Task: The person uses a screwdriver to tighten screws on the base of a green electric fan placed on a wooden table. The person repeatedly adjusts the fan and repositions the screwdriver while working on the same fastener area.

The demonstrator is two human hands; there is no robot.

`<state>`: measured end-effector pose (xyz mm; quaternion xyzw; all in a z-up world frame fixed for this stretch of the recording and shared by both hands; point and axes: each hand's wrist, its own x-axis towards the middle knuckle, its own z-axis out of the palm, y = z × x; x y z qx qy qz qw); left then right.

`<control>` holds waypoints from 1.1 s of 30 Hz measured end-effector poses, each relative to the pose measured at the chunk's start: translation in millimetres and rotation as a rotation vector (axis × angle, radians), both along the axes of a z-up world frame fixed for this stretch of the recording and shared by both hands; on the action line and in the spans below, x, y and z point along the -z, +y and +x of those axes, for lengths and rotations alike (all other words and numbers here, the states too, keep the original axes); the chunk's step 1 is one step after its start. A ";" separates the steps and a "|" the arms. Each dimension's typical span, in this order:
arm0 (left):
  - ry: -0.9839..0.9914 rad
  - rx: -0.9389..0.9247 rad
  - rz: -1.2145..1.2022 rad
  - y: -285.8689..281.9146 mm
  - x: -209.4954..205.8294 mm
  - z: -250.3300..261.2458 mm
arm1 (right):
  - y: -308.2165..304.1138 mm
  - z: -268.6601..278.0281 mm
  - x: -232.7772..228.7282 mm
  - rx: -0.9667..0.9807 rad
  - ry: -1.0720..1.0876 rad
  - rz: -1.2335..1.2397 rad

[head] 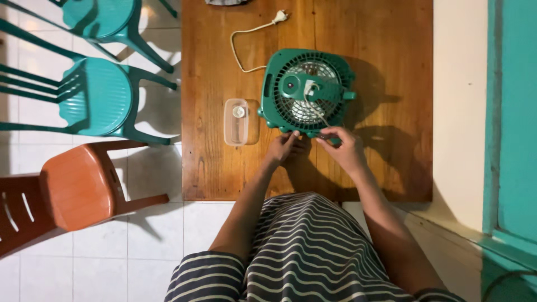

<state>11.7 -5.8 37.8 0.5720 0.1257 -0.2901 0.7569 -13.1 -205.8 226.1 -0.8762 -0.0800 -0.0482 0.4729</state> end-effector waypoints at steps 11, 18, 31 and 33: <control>-0.048 -0.042 0.021 -3.8 6.5 -1.5 | 8.9 0.6 -12.9 -0.034 -0.190 -0.142; -0.364 0.098 0.835 30.8 -66.7 -4.6 | -3.3 -1.9 -7.9 -0.024 -0.029 -0.200; -0.582 -0.287 0.726 38.0 13.3 50.3 | -20.3 -2.8 5.1 0.090 0.024 -0.166; -0.528 -0.214 0.603 42.9 17.5 37.7 | -26.3 1.8 13.1 0.097 0.001 -0.117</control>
